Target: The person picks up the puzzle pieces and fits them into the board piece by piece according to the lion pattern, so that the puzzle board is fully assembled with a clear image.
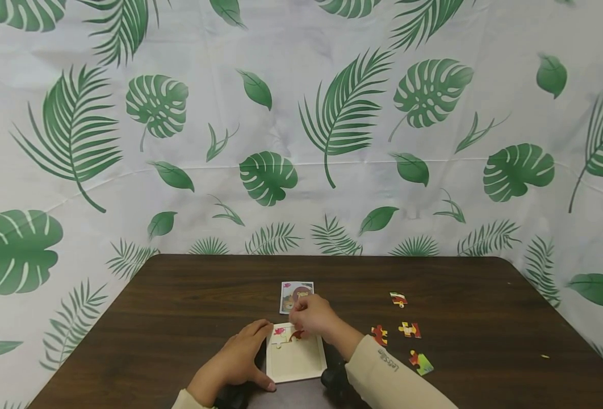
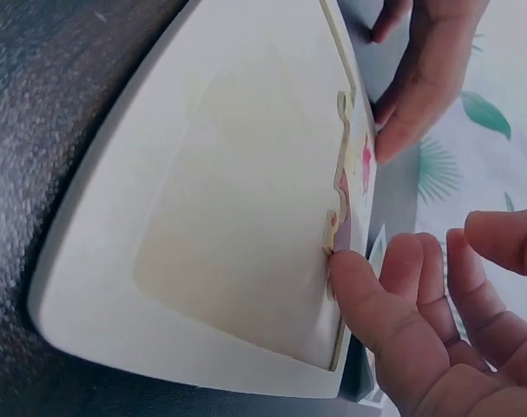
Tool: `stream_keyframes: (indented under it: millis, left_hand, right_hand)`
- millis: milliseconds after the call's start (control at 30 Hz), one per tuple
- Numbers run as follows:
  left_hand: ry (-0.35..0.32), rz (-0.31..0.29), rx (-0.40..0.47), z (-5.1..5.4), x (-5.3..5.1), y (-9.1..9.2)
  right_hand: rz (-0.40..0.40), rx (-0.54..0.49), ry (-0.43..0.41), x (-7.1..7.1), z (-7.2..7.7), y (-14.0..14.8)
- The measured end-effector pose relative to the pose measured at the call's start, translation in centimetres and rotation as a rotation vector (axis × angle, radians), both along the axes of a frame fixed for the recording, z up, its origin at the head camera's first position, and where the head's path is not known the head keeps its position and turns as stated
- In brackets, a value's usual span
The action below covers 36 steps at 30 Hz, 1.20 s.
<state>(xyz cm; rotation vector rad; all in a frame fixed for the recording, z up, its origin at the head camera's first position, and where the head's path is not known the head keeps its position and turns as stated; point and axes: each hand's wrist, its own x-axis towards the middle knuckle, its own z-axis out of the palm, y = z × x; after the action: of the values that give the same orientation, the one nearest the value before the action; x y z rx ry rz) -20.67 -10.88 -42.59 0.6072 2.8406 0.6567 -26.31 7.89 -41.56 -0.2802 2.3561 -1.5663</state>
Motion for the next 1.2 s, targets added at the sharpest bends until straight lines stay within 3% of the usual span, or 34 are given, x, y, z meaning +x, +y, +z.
stream_keyframes:
  millis: [333,567,900,1200]
  left_hand:
    - [0.002,-0.003,0.001,-0.1,-0.1,-0.1]
    - [0.004,0.002,0.0,-0.2,-0.1,0.0]
    - [0.006,0.005,-0.007,-0.2,-0.3,0.0]
    - [-0.018,0.008,-0.006,-0.1,-0.2,0.0]
  right_hand:
    - [0.024,-0.069,-0.045,-0.1,0.0,0.1]
    - [-0.012,-0.076,-0.031,-0.3,0.8,0.9]
    - [-0.144,-0.078,-0.022,-1.9,2.0,5.4]
    - [-0.199,-0.065,-0.022,-3.0,2.4,9.8]
